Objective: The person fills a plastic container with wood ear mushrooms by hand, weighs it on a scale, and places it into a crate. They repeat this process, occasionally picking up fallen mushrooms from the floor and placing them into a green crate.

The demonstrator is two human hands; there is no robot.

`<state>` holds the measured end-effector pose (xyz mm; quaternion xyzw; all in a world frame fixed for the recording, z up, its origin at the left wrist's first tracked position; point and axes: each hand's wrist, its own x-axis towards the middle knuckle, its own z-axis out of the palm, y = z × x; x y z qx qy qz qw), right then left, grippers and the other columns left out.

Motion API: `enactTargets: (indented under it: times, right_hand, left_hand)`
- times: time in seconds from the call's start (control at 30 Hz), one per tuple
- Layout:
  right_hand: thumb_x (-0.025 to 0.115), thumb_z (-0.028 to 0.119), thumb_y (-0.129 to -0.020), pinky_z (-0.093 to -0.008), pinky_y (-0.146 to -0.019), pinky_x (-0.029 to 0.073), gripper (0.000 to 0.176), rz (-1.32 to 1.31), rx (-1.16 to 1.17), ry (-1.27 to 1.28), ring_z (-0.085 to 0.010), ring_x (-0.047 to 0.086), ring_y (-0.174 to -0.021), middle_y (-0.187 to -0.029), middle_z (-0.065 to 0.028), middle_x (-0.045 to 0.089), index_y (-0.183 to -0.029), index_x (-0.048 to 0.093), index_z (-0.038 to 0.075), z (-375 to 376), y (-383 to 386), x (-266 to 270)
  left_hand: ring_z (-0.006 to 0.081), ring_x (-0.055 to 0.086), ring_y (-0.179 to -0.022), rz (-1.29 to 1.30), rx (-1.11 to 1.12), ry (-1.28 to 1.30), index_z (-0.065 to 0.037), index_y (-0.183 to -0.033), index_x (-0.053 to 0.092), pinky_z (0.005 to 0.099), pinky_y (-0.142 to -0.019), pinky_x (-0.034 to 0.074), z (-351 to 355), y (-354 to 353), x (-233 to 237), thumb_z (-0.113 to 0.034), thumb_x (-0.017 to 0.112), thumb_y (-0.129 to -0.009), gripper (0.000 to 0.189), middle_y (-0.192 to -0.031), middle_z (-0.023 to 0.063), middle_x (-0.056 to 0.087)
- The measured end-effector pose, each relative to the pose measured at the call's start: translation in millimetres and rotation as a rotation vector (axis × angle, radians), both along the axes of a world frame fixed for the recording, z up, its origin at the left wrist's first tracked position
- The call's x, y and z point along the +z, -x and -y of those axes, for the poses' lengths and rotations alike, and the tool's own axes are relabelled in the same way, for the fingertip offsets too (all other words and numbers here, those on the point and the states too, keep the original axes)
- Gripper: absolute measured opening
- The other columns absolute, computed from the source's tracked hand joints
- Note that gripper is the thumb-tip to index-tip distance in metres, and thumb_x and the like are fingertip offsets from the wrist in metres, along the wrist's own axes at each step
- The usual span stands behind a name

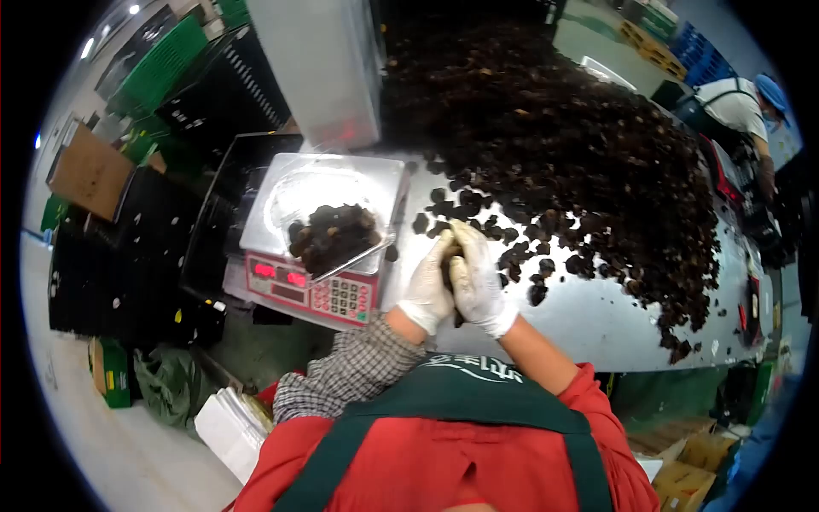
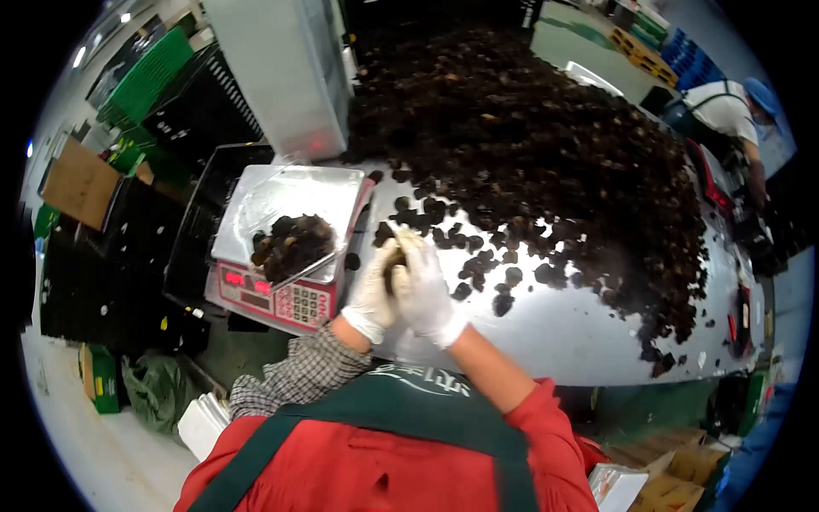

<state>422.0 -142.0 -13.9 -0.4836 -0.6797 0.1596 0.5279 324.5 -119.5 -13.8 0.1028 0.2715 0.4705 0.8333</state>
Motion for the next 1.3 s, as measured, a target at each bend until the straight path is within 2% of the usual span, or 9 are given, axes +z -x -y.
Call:
enactTargets:
  times: [0.1,0.37,0.47,0.63,0.77,0.83,0.93,1.17,1.3]
  right_hand:
    - [0.048,0.011,-0.085,-0.0464,-0.107,0.031,0.046,-0.016,0.018,-0.006,-0.0388,0.046,-0.119,-0.126,-0.0234,0.050,-0.129,0.046,-0.004,-5.7,15.7,11.0]
    - [0.045,0.014,-0.088,-0.0440,-0.104,0.033,0.044,0.019,0.041,-0.056,-0.0372,0.046,-0.118,-0.125,-0.0229,0.051,-0.127,0.047,-0.005,-20.6,24.4,24.1]
    - [0.047,0.010,-0.085,-0.0412,-0.106,0.033,0.046,-0.066,0.056,0.002,-0.0375,0.044,-0.121,-0.127,-0.0227,0.049,-0.128,0.047,-0.004,-19.2,24.0,28.7]
    - [0.062,-0.003,-0.078,-0.0375,-0.098,0.042,0.048,-0.400,0.037,0.033,-0.0301,0.051,-0.114,-0.122,-0.0169,0.052,-0.125,0.051,0.001,-37.0,-13.7,11.8]
    - [0.065,0.009,-0.079,-0.0382,-0.088,0.048,0.044,0.309,-0.476,0.167,-0.0334,0.053,-0.105,-0.114,-0.0175,0.054,-0.121,0.054,0.001,-49.2,-123.7,-52.3]
    - [0.069,0.019,-0.077,-0.0411,-0.084,0.050,0.048,0.499,-0.530,0.504,-0.0343,0.057,-0.102,-0.115,-0.0170,0.053,-0.121,0.055,0.005,-41.9,-157.6,-75.9]
    - [0.064,0.012,-0.077,-0.0434,-0.074,0.051,0.021,0.604,-0.534,0.524,-0.0336,0.061,-0.088,-0.104,-0.0132,0.054,-0.097,0.060,0.007,-38.0,-163.9,-92.1]
    - [0.059,0.000,-0.079,-0.0344,-0.079,0.048,0.007,0.250,-0.569,0.211,-0.0270,0.060,-0.084,-0.088,-0.0112,0.060,-0.084,0.060,0.003,-22.6,-179.0,-78.3]
    - [0.059,0.004,-0.083,-0.0338,-0.071,0.050,0.010,0.254,-0.520,0.301,-0.0249,0.062,-0.076,-0.090,-0.0106,0.062,-0.093,0.061,0.004,-5.9,-190.1,-72.4]
  left_hand:
    - [0.0157,0.057,-0.106,0.216,-0.105,-0.038,-0.010,-0.118,0.059,0.0289,-0.095,0.045,-1.7,12.6,9.1,-0.026,0.055,-0.094,0.029,-0.113,0.0039,0.061]
    - [0.0228,0.055,-0.112,0.021,0.090,-0.103,-0.008,-0.116,0.059,0.0356,-0.099,0.044,-8.8,26.0,25.6,-0.036,0.053,-0.094,0.037,-0.121,0.0089,0.058]
    - [0.0187,0.060,-0.101,0.112,0.095,0.001,-0.005,-0.104,0.062,0.0313,-0.091,0.048,-13.3,19.7,12.9,-0.035,0.054,-0.093,0.032,-0.104,0.0084,0.064]
    - [0.0215,0.063,-0.076,0.387,-0.012,-0.066,-0.006,-0.102,0.059,0.0262,-0.040,0.038,-40.2,57.6,15.3,-0.031,0.051,-0.089,0.030,-0.093,0.0106,0.065]
    - [0.0203,0.064,-0.072,-0.283,0.620,-0.203,-0.005,-0.091,0.062,0.0251,-0.050,0.047,-61.3,119.6,62.6,-0.018,0.056,-0.089,0.015,-0.089,0.0104,0.066]
    - [0.0200,0.065,-0.081,-0.906,0.640,-0.643,-0.005,-0.082,0.062,0.0338,-0.074,0.053,-75.1,141.8,56.4,-0.005,0.067,-0.079,0.006,-0.092,0.0082,0.066]
    - [0.0324,0.063,-0.088,-1.808,0.333,-1.120,0.000,-0.082,0.061,0.0379,-0.081,0.049,-84.6,154.4,31.9,-0.012,0.069,-0.077,0.016,-0.096,0.0171,0.064]
    - [0.0253,0.057,-0.114,-1.439,0.050,-0.867,0.001,-0.122,0.059,0.0328,-0.099,0.042,-85.2,175.7,39.0,-0.033,0.056,-0.094,0.044,-0.121,0.0179,0.061]
    - [0.0232,0.056,-0.115,-1.128,0.057,-0.758,0.004,-0.120,0.059,0.0333,-0.102,0.039,-91.4,197.9,53.3,-0.042,0.046,-0.098,0.053,-0.117,0.0161,0.063]
